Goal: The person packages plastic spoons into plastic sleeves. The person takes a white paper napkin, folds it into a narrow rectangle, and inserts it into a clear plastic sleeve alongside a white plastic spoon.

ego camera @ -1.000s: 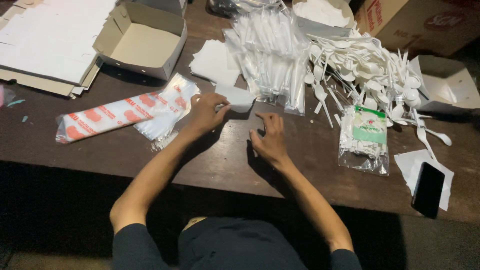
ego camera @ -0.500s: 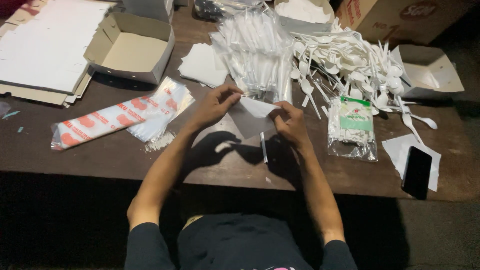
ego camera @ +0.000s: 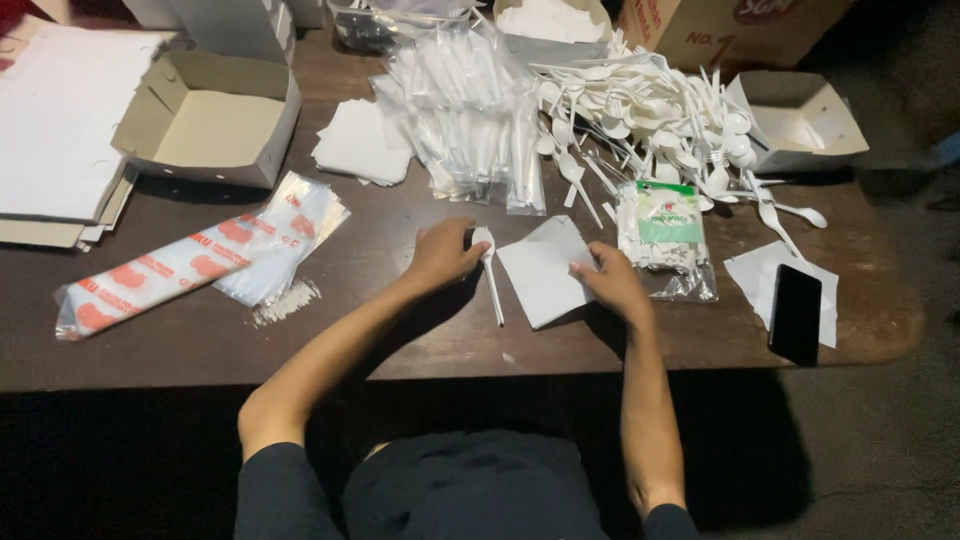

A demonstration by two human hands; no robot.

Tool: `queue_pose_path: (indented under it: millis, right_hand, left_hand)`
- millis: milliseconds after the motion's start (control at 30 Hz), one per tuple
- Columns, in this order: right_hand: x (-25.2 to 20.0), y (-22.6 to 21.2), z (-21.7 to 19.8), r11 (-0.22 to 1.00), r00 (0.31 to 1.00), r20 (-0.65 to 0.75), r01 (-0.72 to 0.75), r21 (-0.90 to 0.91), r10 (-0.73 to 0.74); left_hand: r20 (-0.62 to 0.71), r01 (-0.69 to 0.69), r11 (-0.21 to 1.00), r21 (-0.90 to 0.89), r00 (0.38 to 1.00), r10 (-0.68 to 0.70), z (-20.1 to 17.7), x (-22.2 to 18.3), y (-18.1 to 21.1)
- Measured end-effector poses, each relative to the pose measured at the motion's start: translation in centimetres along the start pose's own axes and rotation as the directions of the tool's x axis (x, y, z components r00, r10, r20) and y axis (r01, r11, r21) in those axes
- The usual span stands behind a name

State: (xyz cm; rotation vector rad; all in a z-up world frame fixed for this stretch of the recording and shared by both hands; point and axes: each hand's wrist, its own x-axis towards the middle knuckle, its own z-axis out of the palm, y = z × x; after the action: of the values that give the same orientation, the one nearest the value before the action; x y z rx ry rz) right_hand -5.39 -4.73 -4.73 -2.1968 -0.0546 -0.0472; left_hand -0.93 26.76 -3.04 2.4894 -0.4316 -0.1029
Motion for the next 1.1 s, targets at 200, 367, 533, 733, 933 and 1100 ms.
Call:
queue_pose_path:
  millis: [200, 367, 533, 733, 933, 1100]
  right_hand:
    - [-0.2, -0.8, 0.5, 0.997, 0.998, 0.036, -0.053, -0.059, 0.055]
    - [0.0, -0.6, 0.8, 0.984, 0.997, 0.018, -0.075, -0.162, 0.079]
    - [-0.1, -1.9, 3.1, 0.978, 0.997, -0.017, -0.075, -0.194, 0.073]
    - [-0.3, -5.2, 5.9, 0.987, 0.997, 0.025, -0.07, -0.145, 0.074]
    - [0.5, -3.9, 6.2, 0.991, 0.97, -0.241, 0.011, -0.132, -0.043]
    - [-1.3, -7.2, 7.1, 0.866, 0.861, -0.105, 0.501, 0.006, -0.498]
  left_hand:
    - [0.002, 0.043, 0.999, -0.013, 0.999, -0.043, 2.0, 1.4, -1.3]
    - [-0.017, 0.087, 0.988, -0.13, 0.996, -0.09, 2.7, 2.7, -4.5]
    - [-0.102, 0.047, 0.915, -0.4, 0.99, -0.096, 0.0, 2.4, -4.9]
    - [-0.183, -0.022, 0.776, -0.631, 0.976, -0.121, -1.8, 0.9, -2.7]
    - [-0.19, 0.142, 0.845, -0.516, 0.943, -0.274, 0.0, -0.4, -2.4]
    - [-0.218, 0.149, 0.882, -0.447, 0.938, -0.269, 1.9, 0.9, -3.6]
